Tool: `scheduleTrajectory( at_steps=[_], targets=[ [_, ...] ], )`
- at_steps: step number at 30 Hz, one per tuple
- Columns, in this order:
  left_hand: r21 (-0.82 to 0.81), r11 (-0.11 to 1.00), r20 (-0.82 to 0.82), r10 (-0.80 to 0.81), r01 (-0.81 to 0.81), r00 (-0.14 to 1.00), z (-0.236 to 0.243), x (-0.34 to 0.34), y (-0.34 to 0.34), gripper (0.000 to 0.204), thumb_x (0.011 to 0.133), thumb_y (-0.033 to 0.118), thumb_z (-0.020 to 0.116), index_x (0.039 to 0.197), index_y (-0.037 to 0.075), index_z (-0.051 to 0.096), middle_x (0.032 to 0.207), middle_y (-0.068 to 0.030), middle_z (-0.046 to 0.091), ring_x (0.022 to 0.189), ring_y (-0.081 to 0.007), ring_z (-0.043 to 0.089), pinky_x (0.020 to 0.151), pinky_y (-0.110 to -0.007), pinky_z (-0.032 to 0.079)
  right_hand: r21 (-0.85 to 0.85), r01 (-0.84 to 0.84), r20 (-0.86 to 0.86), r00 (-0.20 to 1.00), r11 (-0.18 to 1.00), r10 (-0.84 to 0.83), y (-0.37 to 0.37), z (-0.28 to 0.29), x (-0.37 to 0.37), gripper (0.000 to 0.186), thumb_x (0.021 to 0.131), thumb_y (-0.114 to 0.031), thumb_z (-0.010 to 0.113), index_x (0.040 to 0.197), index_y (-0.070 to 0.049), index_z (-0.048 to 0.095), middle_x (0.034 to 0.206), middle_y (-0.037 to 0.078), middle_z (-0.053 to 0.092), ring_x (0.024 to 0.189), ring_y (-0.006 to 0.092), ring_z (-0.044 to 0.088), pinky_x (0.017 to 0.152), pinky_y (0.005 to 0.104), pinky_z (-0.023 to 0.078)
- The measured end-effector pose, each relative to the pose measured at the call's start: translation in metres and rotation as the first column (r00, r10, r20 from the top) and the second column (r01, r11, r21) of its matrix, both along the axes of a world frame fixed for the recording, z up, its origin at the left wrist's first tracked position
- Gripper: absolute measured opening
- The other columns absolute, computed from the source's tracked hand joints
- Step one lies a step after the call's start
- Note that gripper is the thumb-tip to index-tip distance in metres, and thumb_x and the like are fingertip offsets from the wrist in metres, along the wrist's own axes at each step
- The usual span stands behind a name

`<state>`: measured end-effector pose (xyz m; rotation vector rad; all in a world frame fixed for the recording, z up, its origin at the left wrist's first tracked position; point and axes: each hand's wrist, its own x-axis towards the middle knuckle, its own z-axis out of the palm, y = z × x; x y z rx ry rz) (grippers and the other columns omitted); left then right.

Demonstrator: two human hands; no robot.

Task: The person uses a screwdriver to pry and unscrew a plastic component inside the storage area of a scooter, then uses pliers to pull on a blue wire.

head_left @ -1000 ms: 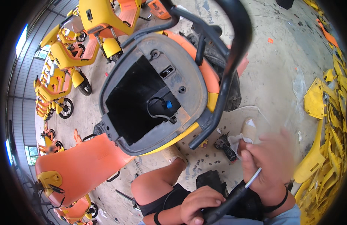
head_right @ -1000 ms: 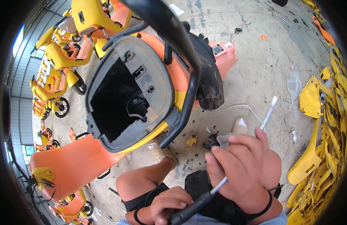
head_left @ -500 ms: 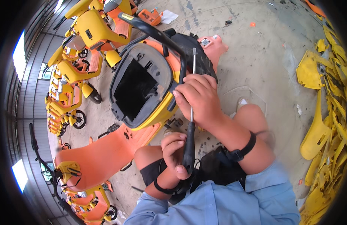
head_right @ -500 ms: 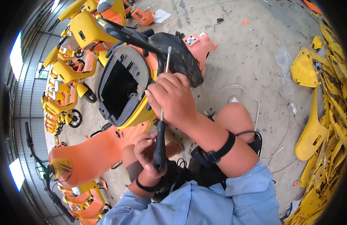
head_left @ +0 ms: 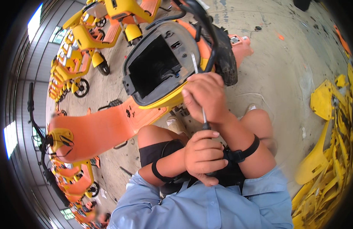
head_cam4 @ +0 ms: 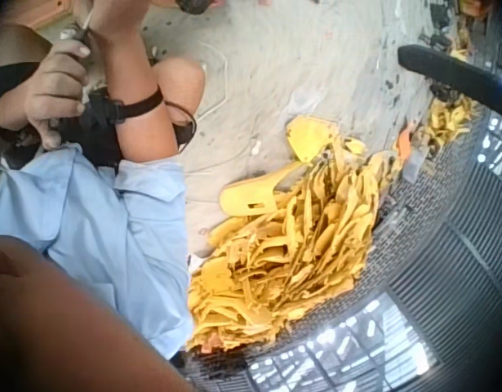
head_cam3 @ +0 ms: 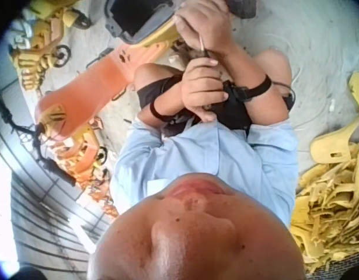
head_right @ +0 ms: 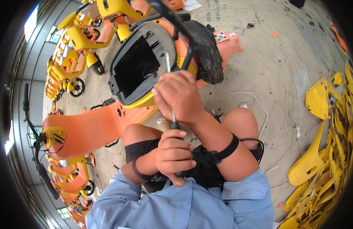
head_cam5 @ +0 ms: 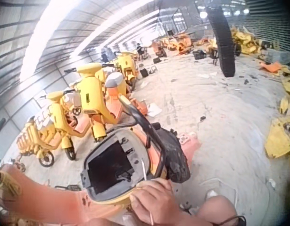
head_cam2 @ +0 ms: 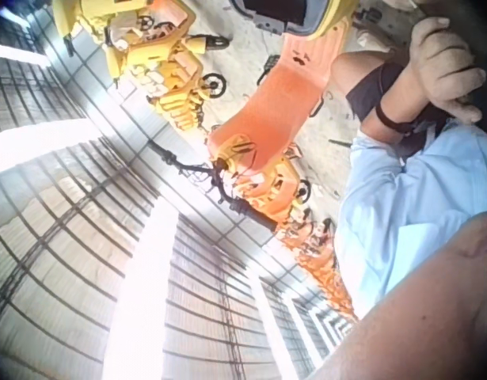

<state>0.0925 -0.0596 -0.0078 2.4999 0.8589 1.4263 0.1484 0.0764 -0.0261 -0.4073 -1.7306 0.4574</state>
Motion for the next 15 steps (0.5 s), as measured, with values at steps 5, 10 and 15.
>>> scheduleTrajectory(
  at_steps=[5, 10, 15],
  targets=[
    [-0.006, 0.987, 0.147, 0.158, -0.159, 0.976, 0.002, -0.012, -0.001, 0.035, 0.079, 0.032, 0.076, 0.102, 0.007, 0.068, 0.101, -0.0086, 0.066, 0.096, -0.0303, 0.066, 0.101, -0.053, 0.045, -0.067, 0.125, 0.001, 0.992, 0.990, -0.125, 0.009, -0.004, -0.008, 0.007, 0.086, -0.010, 0.070, 0.091, -0.007, 0.066, 0.088, 0.008, 0.068, 0.090, 0.0292, 0.066, 0.089, 0.0410, 0.044],
    [0.017, 0.974, 0.164, 0.221, -0.227, 0.961, -0.002, -0.014, 0.001, 0.020, 0.080, 0.009, 0.076, 0.098, 0.008, 0.068, 0.094, -0.0063, 0.069, 0.097, -0.0275, 0.070, 0.102, -0.047, 0.049, -0.075, 0.091, 0.044, 0.995, 0.993, -0.088, 0.010, -0.006, -0.003, 0.012, 0.086, -0.009, 0.070, 0.097, -0.006, 0.066, 0.091, 0.010, 0.068, 0.089, 0.0307, 0.065, 0.088, 0.0428, 0.046],
    [0.070, 0.997, 0.283, -0.034, 0.015, 0.958, 0.009, -0.021, -0.021, 0.019, 0.084, 0.016, 0.076, 0.084, 0.005, 0.060, 0.085, -0.0092, 0.064, 0.082, -0.0275, 0.067, 0.090, -0.050, 0.058, 0.076, -0.050, 0.114, 0.993, 0.996, 0.041, -0.009, 0.001, 0.000, 0.012, 0.085, -0.013, 0.072, 0.091, -0.006, 0.065, 0.086, 0.009, 0.065, 0.084, 0.0293, 0.065, 0.091, 0.0453, 0.048]
  ],
)
